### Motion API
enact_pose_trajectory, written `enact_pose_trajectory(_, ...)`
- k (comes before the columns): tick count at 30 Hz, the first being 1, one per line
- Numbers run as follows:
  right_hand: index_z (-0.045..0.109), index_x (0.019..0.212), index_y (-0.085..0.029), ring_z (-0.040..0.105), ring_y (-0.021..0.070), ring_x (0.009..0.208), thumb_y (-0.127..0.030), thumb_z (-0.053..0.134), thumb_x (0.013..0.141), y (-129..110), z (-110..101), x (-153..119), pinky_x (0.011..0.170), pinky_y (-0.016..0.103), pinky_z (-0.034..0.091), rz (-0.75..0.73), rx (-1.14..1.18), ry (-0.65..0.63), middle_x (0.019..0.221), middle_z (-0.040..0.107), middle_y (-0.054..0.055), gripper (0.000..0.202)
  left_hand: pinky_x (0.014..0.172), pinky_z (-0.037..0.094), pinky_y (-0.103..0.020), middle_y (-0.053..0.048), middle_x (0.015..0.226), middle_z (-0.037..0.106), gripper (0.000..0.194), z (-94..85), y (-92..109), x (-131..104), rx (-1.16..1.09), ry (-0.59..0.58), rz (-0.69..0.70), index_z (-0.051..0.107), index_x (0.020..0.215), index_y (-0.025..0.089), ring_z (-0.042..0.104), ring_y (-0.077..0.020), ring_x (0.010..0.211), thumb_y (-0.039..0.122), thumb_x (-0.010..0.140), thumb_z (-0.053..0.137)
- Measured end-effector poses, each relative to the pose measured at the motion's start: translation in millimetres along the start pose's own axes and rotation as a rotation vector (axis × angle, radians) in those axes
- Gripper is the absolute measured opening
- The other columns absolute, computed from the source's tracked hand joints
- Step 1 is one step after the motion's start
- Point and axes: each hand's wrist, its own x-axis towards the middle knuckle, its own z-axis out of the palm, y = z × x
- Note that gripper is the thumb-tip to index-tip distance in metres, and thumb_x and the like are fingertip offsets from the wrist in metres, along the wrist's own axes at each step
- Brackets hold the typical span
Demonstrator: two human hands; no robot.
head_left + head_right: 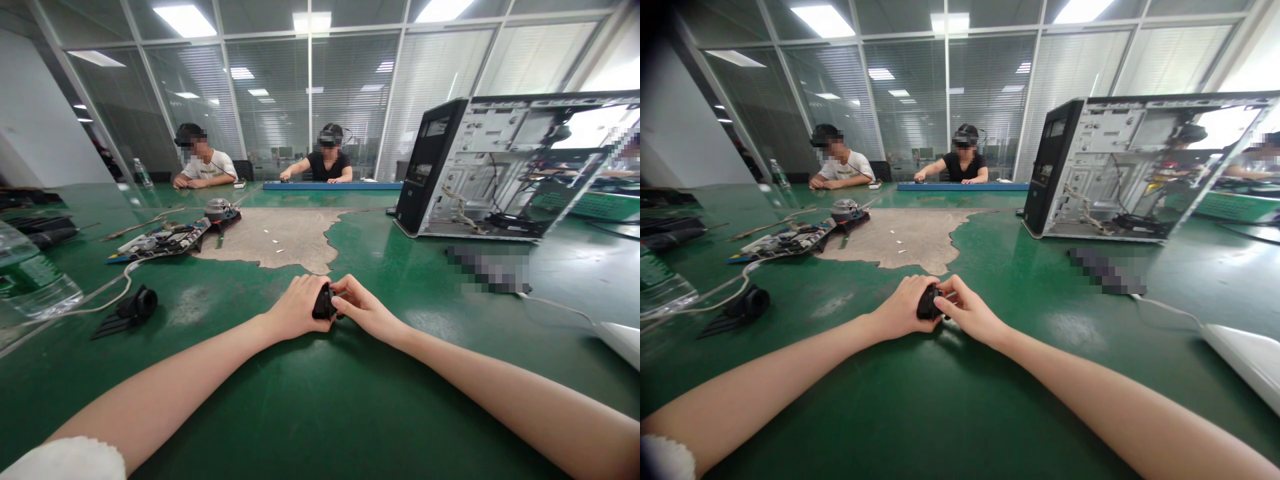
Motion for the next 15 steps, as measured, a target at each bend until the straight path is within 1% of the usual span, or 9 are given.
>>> enact_pose_trajectory(3,0.044,0.094,-0.02,0.054,0.0118,0.076,-0.032,0.052,0.082,0.8,0.3,0.4,0.068,0.027,0.046,0.017,-0.023,0.023,0.091,0.05,0.001,0.019,0.075,0.036,-0.035,-0.007,0.099,0.053,0.052,-0.1,0.7,0.4,-0.006,-0.002,-0.003,0.039,0.109,0.016,0.048,-0.0237,0.087,0.033,0.064,0.061)
enact_pose_trajectory(6,0.044,0.096,-0.02,0.055,0.0124,0.078,-0.032,0.052,0.081,1.0,-0.3,-0.5,0.071,0.029,0.046,0.026,-0.03,0.019,0.094,0.051,0.002,0.02,0.075,0.036,-0.035,-0.007,0.1,0.054,0.051,-1.1,1.1,0.7,-0.016,-0.006,-0.007,0.04,0.108,0.016,0.048,-0.0238,0.088,0.032,0.064,0.061)
enact_pose_trajectory(11,0.043,0.096,-0.021,0.056,0.012,0.077,-0.03,0.056,0.079,0.1,-0.9,-2.1,0.067,0.026,0.046,0.011,0.019,-0.021,0.09,0.051,0.0,0.023,0.075,0.036,-0.036,-0.007,0.1,0.053,0.053,-0.5,0.2,0.4,-0.017,-0.008,-0.008,0.039,0.109,0.017,0.048,-0.0242,0.088,0.03,0.062,0.061)
enact_pose_trajectory(15,0.045,0.094,-0.021,0.055,0.012,0.077,-0.033,0.054,0.08,0.7,-0.8,-1.4,0.066,0.025,0.046,0.005,-0.001,0.013,0.088,0.052,0.0,0.02,0.076,0.036,-0.036,-0.007,0.099,0.053,0.053,-0.1,0.1,0.6,-0.018,-0.002,-0.006,0.039,0.109,0.017,0.048,-0.0241,0.088,0.031,0.064,0.06)
